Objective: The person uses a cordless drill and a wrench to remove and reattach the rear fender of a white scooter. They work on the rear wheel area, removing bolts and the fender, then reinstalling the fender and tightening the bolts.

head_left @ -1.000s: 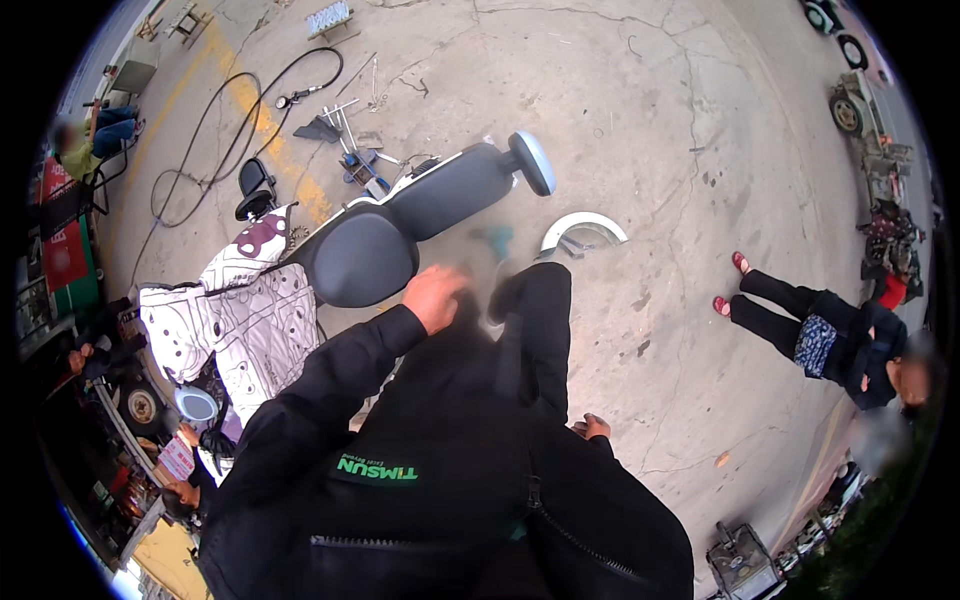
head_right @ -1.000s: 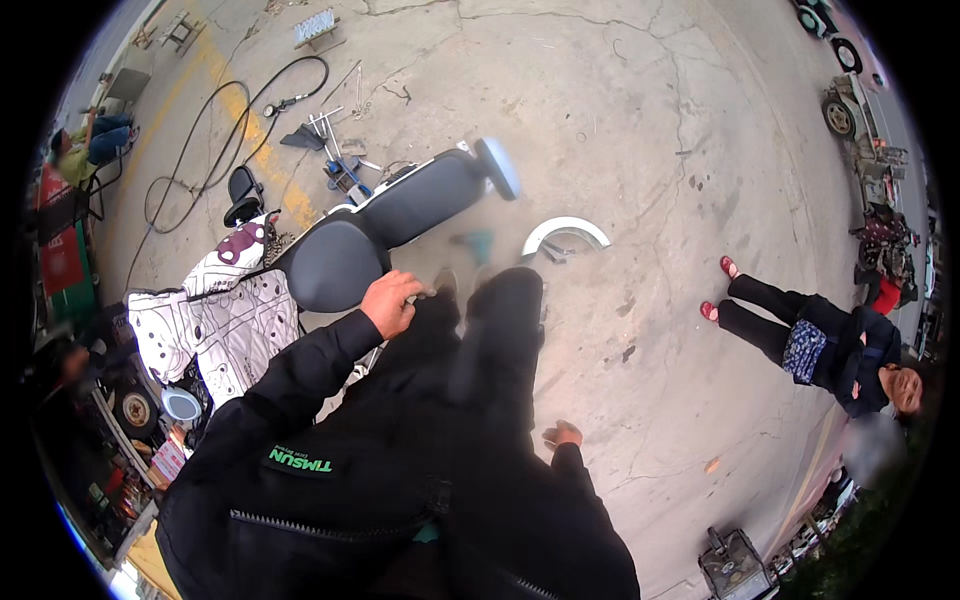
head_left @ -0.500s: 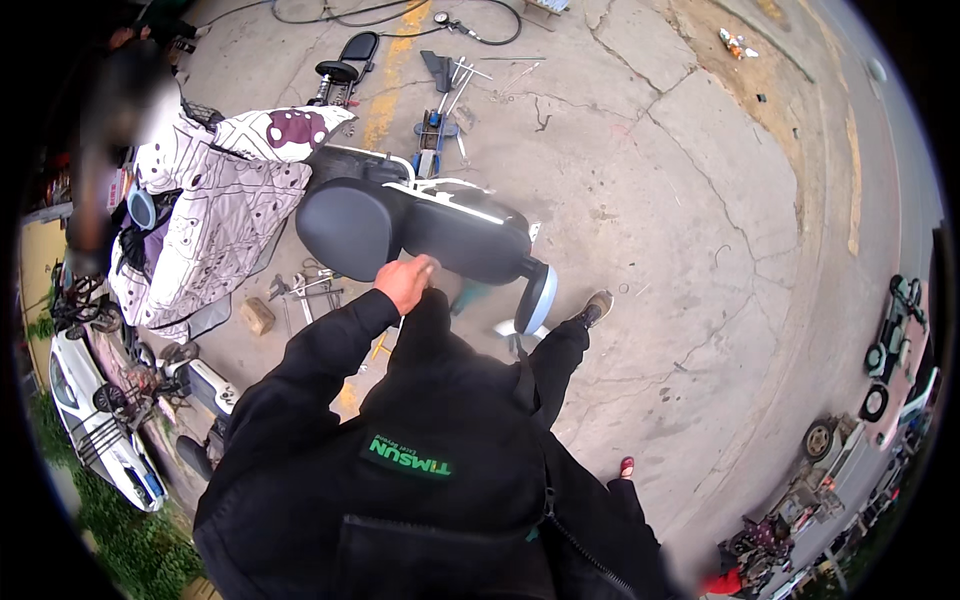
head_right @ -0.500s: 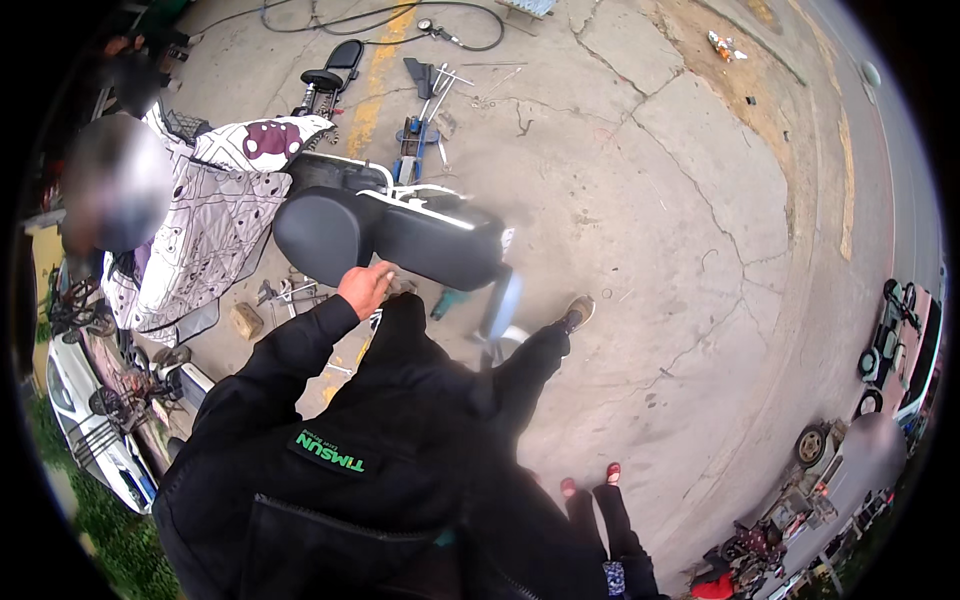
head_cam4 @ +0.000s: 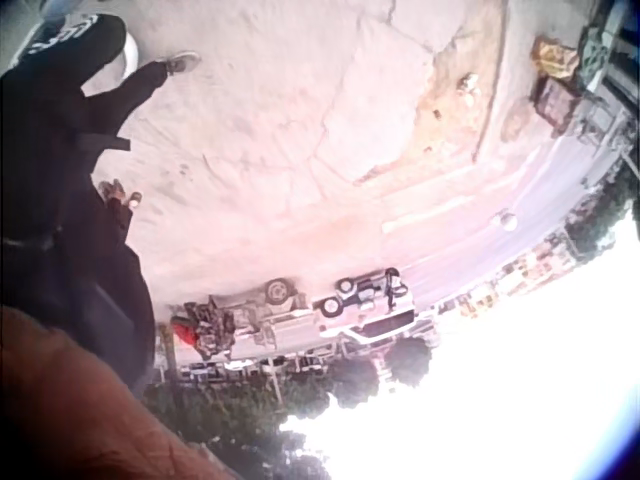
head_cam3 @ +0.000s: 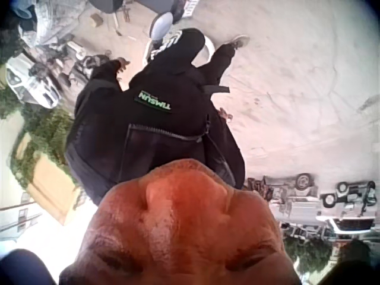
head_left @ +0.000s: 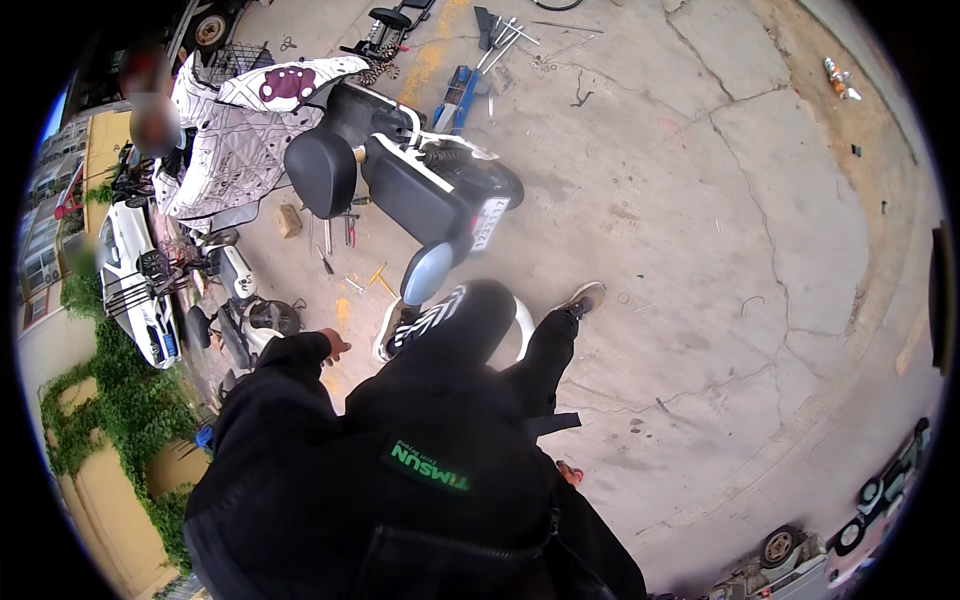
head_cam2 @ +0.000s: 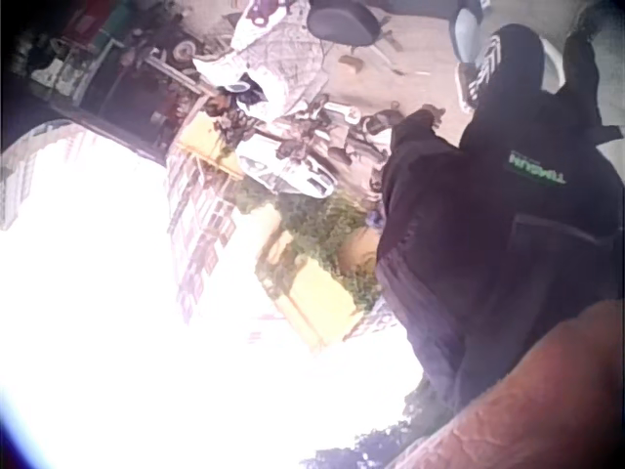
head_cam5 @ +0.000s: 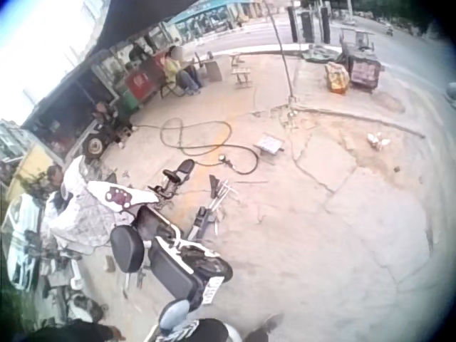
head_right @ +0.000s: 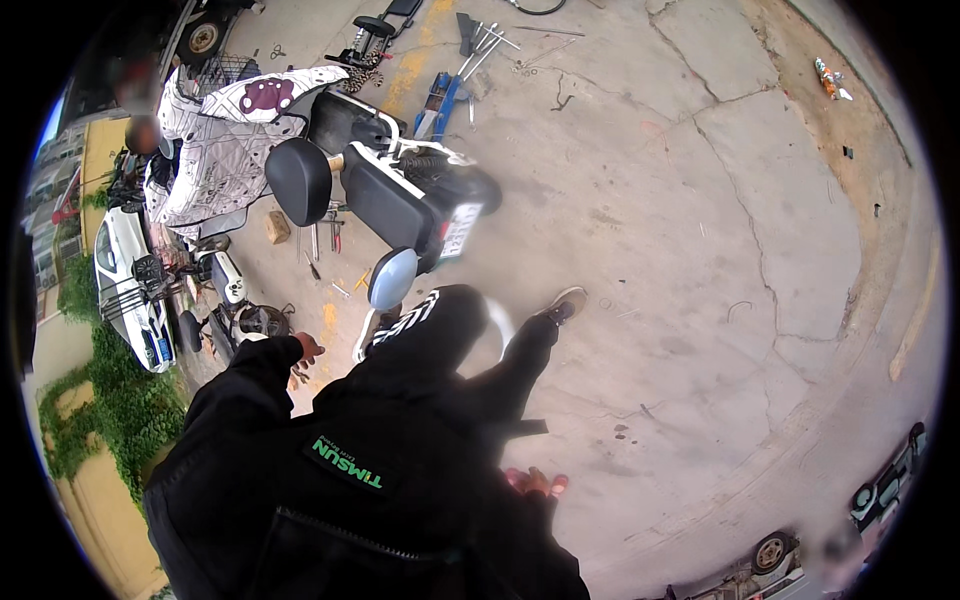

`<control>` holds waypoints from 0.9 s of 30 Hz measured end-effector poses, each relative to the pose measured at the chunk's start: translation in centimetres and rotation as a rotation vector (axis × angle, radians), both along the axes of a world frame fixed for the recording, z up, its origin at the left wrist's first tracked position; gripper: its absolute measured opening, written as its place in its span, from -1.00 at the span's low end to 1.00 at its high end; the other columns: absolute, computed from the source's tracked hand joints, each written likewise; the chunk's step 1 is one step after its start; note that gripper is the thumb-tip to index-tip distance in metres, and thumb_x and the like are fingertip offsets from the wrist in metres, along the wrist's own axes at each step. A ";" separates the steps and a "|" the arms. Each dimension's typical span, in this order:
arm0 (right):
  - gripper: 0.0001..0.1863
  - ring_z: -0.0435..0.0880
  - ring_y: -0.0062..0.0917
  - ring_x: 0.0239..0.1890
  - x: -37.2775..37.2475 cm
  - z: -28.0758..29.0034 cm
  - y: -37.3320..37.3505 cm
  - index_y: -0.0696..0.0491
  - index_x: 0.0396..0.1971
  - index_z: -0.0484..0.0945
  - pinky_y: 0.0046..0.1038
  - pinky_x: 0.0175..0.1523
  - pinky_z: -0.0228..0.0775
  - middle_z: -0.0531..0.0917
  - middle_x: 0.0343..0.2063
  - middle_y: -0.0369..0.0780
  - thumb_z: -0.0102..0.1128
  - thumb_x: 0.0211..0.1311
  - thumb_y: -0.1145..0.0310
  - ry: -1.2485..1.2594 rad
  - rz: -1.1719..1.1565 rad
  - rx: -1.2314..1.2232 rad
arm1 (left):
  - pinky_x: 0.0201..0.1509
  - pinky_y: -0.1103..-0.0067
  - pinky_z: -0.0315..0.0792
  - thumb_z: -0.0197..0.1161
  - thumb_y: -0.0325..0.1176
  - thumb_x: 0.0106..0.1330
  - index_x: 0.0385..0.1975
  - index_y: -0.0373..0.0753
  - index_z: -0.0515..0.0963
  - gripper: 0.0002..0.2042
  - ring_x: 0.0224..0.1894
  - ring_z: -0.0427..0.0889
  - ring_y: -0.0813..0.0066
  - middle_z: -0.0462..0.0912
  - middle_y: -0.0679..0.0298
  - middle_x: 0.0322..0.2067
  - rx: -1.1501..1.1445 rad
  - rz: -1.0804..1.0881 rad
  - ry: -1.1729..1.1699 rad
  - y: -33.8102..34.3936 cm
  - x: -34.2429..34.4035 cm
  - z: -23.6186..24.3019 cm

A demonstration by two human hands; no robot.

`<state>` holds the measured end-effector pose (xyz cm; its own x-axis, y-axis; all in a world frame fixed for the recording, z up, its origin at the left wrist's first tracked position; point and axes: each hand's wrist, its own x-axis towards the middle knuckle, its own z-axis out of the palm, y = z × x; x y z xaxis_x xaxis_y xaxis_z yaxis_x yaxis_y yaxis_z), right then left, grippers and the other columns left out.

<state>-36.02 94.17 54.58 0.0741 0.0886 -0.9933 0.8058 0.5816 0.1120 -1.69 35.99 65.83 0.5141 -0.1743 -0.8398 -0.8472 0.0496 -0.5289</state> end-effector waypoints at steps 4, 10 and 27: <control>-0.51 0.69 -0.19 -0.29 -6.5 -2.3 1.1 0.18 0.15 0.38 -0.20 -0.27 0.60 0.66 -0.24 0.01 0.15 0.31 0.25 0.001 0.060 0.191 | -0.03 0.31 0.60 0.10 -0.06 0.35 -0.30 -0.34 0.68 -0.59 -0.22 0.75 0.14 0.73 0.02 -0.23 -0.144 -0.063 0.060 2.4 -0.2 -2.3; -0.58 0.73 -0.29 -0.36 -32.6 -6.8 -12.2 0.14 0.09 0.48 -0.27 -0.35 0.59 0.69 -0.31 -0.08 0.14 0.31 0.23 0.395 0.229 0.183 | 0.11 0.26 0.48 0.21 -0.13 0.35 -0.01 -0.32 0.52 -0.61 0.00 0.61 -0.03 0.59 -0.05 -0.02 -1.096 0.039 0.253 2.4 -1.0 -5.0; -0.63 0.73 -0.51 -0.44 -47.1 -5.2 -67.3 0.14 -0.01 0.55 -0.47 -0.38 0.54 0.74 -0.45 -0.19 0.17 0.37 0.17 0.345 1.420 -0.454 | -0.03 0.36 0.51 0.21 -0.33 0.34 0.06 -0.24 0.41 -0.67 -0.12 0.63 0.12 0.45 0.10 0.02 -0.981 0.623 1.141 -13.1 -48.2 -8.6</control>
<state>-83.13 26.85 49.36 -0.0402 -0.4221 -0.9056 -0.4802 0.8030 -0.3530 -49.89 22.87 57.20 -0.0711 -0.8567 -0.5109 -0.5585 -0.3902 0.7320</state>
